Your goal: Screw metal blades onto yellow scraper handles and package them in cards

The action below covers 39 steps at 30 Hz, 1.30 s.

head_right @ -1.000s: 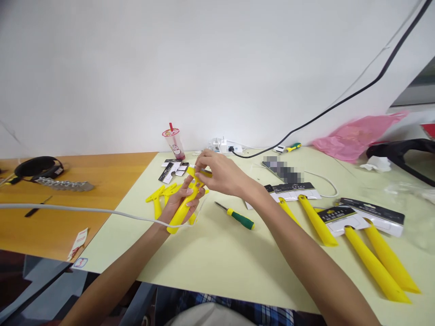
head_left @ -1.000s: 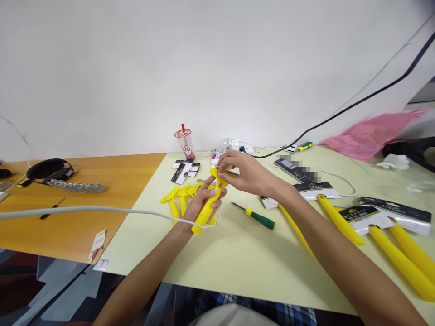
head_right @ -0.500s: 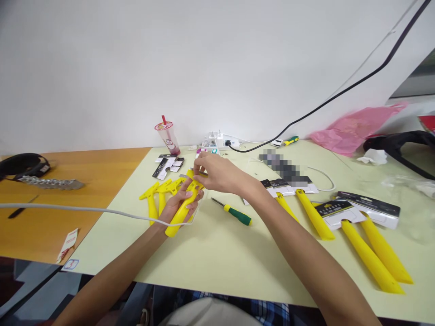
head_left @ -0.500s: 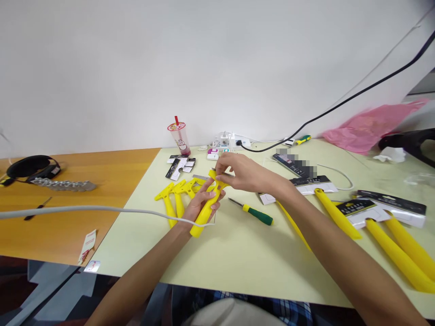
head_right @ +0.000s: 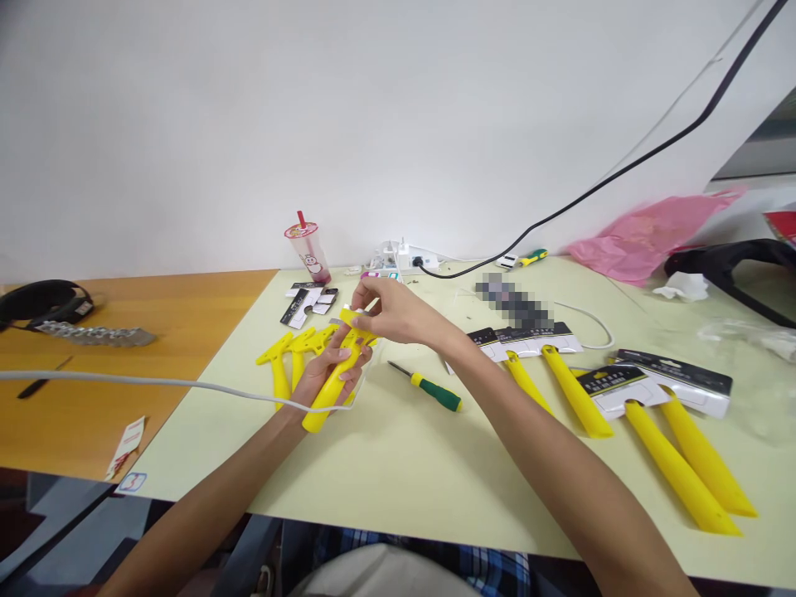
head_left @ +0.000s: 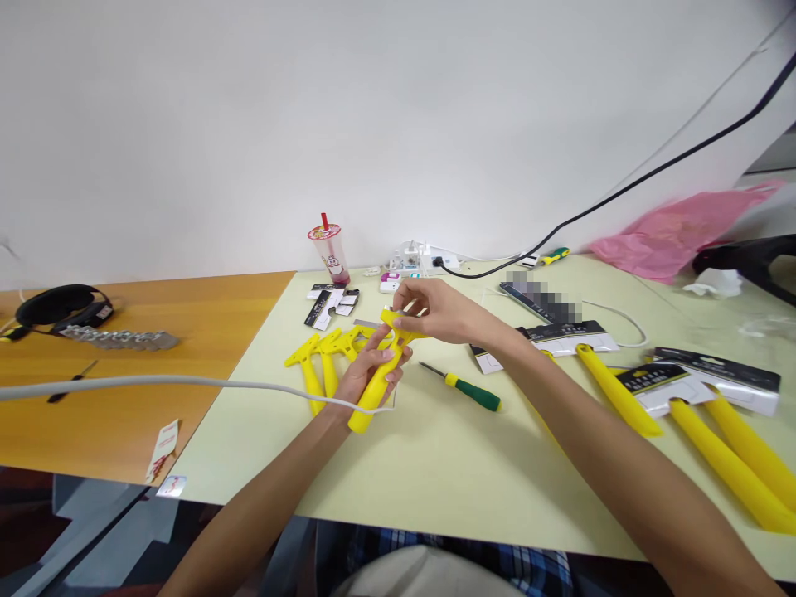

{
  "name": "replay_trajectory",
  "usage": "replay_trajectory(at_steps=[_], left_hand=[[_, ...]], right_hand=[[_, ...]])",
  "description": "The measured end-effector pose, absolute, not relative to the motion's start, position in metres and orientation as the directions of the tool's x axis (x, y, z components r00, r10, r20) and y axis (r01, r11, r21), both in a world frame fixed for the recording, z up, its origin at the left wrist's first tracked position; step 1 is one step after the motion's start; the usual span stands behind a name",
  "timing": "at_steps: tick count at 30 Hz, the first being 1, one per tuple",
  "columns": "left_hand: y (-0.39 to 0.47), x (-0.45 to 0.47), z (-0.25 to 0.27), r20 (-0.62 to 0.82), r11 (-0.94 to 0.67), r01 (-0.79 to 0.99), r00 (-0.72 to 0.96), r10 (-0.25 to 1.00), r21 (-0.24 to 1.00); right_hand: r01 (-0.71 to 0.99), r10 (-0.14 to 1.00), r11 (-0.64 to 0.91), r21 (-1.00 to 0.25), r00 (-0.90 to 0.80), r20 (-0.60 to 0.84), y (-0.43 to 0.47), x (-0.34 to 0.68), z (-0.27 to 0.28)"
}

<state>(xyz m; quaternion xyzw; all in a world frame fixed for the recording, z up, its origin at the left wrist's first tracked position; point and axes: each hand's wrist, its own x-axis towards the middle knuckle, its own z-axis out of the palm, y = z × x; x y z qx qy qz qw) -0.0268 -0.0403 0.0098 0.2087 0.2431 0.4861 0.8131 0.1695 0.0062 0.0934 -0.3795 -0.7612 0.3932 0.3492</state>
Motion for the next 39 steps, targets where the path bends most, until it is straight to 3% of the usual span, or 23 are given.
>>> replay_trajectory(at_steps=[4, 10, 12, 15, 17, 19, 21, 25, 28, 35, 37, 39], left_hand=[[-0.04, -0.028, 0.01, -0.194, 0.447, -0.701, 0.413, 0.89, 0.556], [-0.04, -0.029, 0.009, -0.197, 0.475, -0.706, 0.443, 0.875, 0.526], [-0.039, -0.029, 0.011, -0.198, 0.473, -0.716, 0.438, 0.877, 0.513], [-0.038, -0.029, 0.013, -0.192, 0.443, -0.74, 0.404, 0.894, 0.506], [-0.036, -0.031, 0.014, -0.18, 0.423, -0.76, 0.387, 0.904, 0.492], [-0.033, -0.034, 0.014, -0.163, 0.407, -0.783, 0.376, 0.912, 0.47], [-0.031, -0.037, 0.014, -0.146, 0.397, -0.8, 0.372, 0.916, 0.45], [-0.03, -0.04, 0.014, -0.15, 0.39, -0.821, 0.361, 0.92, 0.416], [-0.029, -0.04, 0.015, -0.162, 0.394, -0.828, 0.36, 0.919, 0.4], [-0.026, -0.041, 0.015, -0.167, 0.396, -0.822, 0.359, 0.918, 0.409], [-0.025, -0.041, 0.013, -0.169, 0.394, -0.823, 0.356, 0.919, 0.409], [-0.025, -0.042, 0.012, -0.175, 0.39, -0.826, 0.348, 0.921, 0.408]], right_hand=[[0.256, 0.866, 0.335, -0.907, -0.462, 0.19, 0.011, 0.17, 0.088], [0.304, 0.853, 0.364, -0.88, -0.489, 0.183, 0.013, 0.175, 0.087], [0.367, 0.823, 0.459, -0.809, -0.518, 0.232, 0.009, 0.179, 0.092], [0.521, 0.775, 0.62, -0.586, -0.524, 0.354, -0.002, 0.188, 0.106], [0.631, 0.787, 0.617, -0.47, -0.484, 0.383, -0.011, 0.197, 0.114], [0.748, 0.851, 0.525, -0.406, -0.45, 0.271, -0.018, 0.206, 0.116], [0.849, 0.897, 0.413, -0.33, -0.442, -0.015, -0.023, 0.214, 0.11], [0.9, 0.754, 0.357, -0.25, -0.435, -0.493, -0.024, 0.218, 0.083], [0.904, 0.683, 0.376, -0.204, -0.419, -0.599, -0.02, 0.213, 0.067], [0.877, 0.695, 0.393, -0.276, -0.48, -0.535, -0.017, 0.232, 0.076], [0.851, 0.72, 0.356, -0.387, -0.514, -0.467, -0.021, 0.243, 0.094], [0.814, 0.802, 0.347, -0.466, -0.515, -0.303, -0.028, 0.249, 0.116]])
